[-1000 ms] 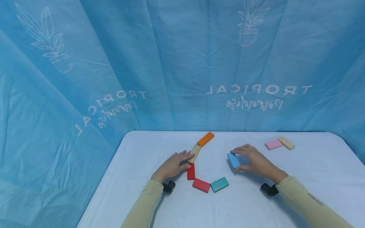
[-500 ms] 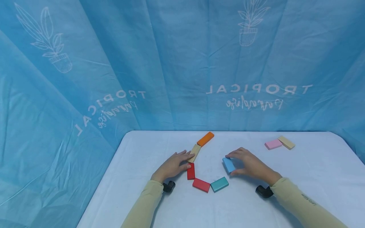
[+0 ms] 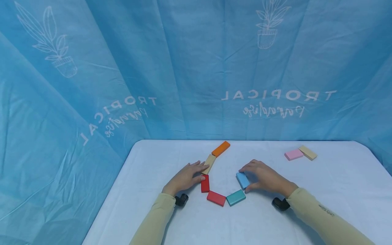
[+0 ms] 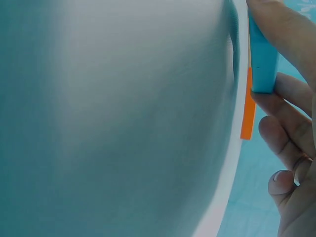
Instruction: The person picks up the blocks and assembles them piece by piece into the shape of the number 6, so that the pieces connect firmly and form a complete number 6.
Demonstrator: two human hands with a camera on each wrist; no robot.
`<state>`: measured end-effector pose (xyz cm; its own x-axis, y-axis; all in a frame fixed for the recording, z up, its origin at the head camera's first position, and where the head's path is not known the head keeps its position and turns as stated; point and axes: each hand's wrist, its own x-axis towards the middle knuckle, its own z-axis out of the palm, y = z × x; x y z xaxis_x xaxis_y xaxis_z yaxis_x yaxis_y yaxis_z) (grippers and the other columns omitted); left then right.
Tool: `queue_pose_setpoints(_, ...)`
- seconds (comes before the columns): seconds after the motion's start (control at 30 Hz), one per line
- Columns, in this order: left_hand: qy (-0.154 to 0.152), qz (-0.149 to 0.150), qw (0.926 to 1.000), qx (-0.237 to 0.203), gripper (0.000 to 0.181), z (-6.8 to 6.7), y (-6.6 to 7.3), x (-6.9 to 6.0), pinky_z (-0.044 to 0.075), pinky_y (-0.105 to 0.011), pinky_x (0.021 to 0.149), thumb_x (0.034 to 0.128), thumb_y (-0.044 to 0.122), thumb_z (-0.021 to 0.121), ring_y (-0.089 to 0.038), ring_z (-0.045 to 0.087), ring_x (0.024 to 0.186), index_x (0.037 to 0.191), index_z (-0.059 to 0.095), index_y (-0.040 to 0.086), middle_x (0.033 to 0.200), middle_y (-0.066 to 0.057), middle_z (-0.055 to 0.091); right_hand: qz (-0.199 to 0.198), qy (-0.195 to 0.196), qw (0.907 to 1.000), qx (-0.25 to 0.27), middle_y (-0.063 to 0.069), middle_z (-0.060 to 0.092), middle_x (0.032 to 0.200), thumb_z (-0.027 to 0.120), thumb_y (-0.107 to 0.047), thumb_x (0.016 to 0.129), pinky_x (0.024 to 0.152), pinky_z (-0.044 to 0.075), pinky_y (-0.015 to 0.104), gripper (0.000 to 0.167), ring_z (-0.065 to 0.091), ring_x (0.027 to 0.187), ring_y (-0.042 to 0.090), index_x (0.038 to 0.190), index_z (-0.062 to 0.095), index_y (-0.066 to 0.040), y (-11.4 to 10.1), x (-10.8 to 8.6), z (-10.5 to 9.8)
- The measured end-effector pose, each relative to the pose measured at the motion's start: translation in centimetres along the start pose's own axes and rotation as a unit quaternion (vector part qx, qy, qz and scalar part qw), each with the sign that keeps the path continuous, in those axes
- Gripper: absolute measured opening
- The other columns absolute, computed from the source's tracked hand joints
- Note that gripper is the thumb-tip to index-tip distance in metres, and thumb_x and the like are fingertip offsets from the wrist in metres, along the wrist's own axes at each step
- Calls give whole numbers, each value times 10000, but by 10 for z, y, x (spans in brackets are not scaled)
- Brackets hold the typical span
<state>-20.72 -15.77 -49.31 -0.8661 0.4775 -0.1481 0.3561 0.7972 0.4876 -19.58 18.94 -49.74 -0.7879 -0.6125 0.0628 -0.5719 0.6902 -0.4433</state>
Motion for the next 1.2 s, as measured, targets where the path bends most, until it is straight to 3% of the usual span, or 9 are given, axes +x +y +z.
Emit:
queue_pose_setpoints(0.47,8,-51,10000,-6,585,-1,2,0,222,-471,1220,990,299,641,-260,316,1479,1539,437,280,1577,-61,410,-71,-100,9986,-521,-21,668,1211,863,-542,711,963,539,416,701,560,1133,186,1266,689,-150,-2,7,2)
queue_pose_setpoints(0.7,-26,-51,10000,-10,586,0,1,1,219,-469,1221,989,307,642,-261,314,1480,1538,437,289,1578,-64,410,99,-285,9990,-315,-17,639,1265,897,-476,710,982,530,416,736,533,1166,185,1325,651,-155,-5,6,0)
queue_pose_setpoints(0.9,-8,-62,10000,-55,583,-1,1,0,224,-469,1219,989,309,645,-262,318,1478,1535,442,290,1574,-59,415,104,-363,9990,-231,-22,637,1255,902,-363,741,998,515,439,654,530,1174,196,1312,662,-154,-4,4,-3)
queue_pose_setpoints(1.2,3,-55,10000,-13,583,0,1,-1,242,-481,1212,989,306,646,-268,328,1472,1535,445,275,1568,-64,423,-2,-321,9991,-293,-30,643,1240,897,-383,744,990,517,444,634,536,1165,196,1298,677,-166,-2,3,-1)
